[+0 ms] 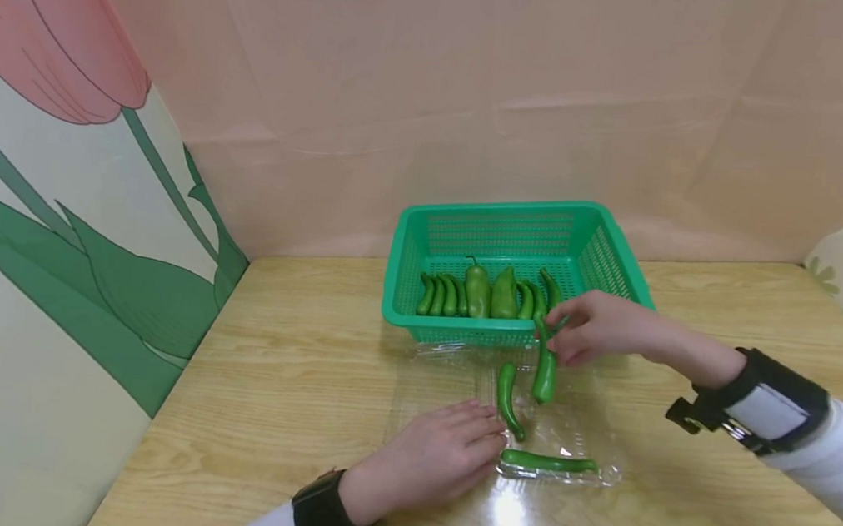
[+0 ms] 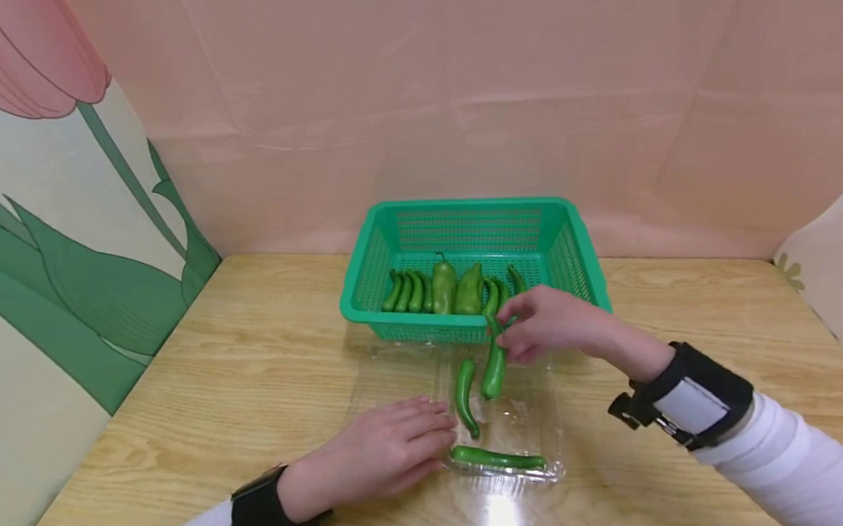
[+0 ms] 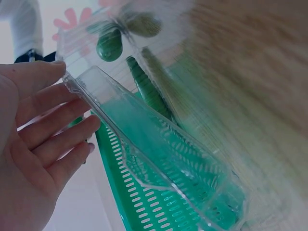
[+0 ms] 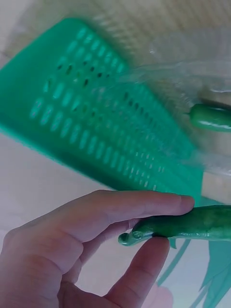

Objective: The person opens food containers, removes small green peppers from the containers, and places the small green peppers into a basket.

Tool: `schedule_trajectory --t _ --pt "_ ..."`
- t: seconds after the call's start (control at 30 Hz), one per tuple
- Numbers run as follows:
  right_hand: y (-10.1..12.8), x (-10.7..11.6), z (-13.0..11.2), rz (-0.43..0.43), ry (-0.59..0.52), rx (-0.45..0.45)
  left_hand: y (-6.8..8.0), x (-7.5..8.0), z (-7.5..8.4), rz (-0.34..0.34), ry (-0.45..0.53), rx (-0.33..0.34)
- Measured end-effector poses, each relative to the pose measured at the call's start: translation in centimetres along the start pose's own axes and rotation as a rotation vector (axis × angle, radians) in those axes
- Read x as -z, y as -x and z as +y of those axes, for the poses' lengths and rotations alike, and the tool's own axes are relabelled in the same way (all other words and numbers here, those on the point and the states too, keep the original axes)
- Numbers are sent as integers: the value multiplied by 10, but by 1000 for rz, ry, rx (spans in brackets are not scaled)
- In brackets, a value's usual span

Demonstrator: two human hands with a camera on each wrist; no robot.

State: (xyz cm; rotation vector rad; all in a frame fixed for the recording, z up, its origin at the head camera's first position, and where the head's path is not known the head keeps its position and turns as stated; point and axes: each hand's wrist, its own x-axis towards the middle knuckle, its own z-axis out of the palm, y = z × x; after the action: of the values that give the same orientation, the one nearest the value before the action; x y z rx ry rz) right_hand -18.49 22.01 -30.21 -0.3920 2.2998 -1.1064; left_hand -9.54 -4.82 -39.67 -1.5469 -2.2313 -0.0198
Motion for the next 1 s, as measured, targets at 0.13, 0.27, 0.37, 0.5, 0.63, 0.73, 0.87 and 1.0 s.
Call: schedule_trajectory --t 0.13,0.27,0.37,0.5,0.63,0.73,0.87,1.0 --pt "-2 11 -5 12 22 -17 0 0 0 -7 4 3" --pt "-6 22 -8 21 19 -33 0 0 0 -16 7 7" --pt "-10 28 -10 34 41 -39 0 -1 0 -19 10 9" --pt "-16 36 -13 63 67 -45 0 -1 1 -27 12 10" --pt "-25 45 -16 83 50 -55 0 -2 0 -29 10 10" --pt "-32 52 -18 98 41 -62 0 -2 0 -25 8 9" --pt "-40 62 -21 115 42 -70 0 -2 0 -22 11 8" --pt "-46 70 -23 114 29 -87 0 -2 1 -23 7 10"
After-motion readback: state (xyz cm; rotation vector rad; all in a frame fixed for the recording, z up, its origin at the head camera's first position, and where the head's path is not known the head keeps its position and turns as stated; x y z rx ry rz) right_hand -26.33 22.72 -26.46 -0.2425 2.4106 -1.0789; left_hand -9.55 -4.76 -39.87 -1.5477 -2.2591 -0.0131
